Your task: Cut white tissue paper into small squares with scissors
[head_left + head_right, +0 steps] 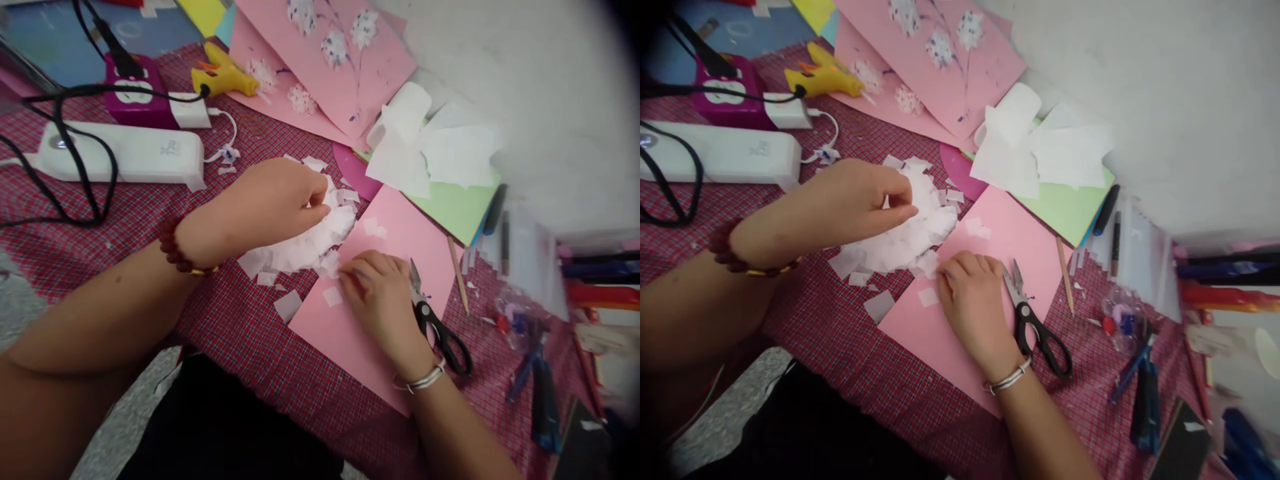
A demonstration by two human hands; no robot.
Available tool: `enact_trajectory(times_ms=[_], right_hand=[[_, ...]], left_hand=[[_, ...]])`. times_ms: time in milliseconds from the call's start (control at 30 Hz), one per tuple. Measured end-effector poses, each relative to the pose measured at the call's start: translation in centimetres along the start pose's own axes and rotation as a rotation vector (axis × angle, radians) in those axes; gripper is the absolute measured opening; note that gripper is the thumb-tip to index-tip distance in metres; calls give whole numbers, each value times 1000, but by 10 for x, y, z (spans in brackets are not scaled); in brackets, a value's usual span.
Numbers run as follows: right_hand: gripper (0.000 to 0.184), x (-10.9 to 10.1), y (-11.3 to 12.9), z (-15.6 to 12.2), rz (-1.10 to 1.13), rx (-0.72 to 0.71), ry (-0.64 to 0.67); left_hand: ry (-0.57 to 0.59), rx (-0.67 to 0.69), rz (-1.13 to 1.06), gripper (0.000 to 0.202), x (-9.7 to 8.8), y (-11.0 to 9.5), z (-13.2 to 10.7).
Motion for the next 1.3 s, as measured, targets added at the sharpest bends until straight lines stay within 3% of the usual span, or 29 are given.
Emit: enact_trajectory(times_ms=[200, 400, 600, 967, 1067, 1300], right_hand=[[11, -7, -10, -2, 110, 63, -121], [9, -19, 5, -11, 81, -144, 229], [12, -11, 10, -8, 3, -126, 219], [12, -11, 9, -10, 60, -117, 267], [13, -10, 6, -10, 254, -19, 184], [11, -11, -11, -11, 1126, 537, 69]], left_hand=[[-23, 6, -159, 27, 3, -1, 1], [2, 16, -115, 37, -3, -6, 2], [41, 87, 30, 30, -2, -12, -2], [92, 47, -318, 16, 12, -12, -2], [121, 38, -393, 17, 15, -14, -2], [332, 102, -584, 14, 17, -25, -11]])
Point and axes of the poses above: each hand's wrist, its own z-axis towards the middle knuckle, its own x-axis out of the palm, y = z × x, the point moved 1 cm from there along z, towards the middle knuckle, and after that the axes turned 5 degrees about -y, right-handed, at the moved point
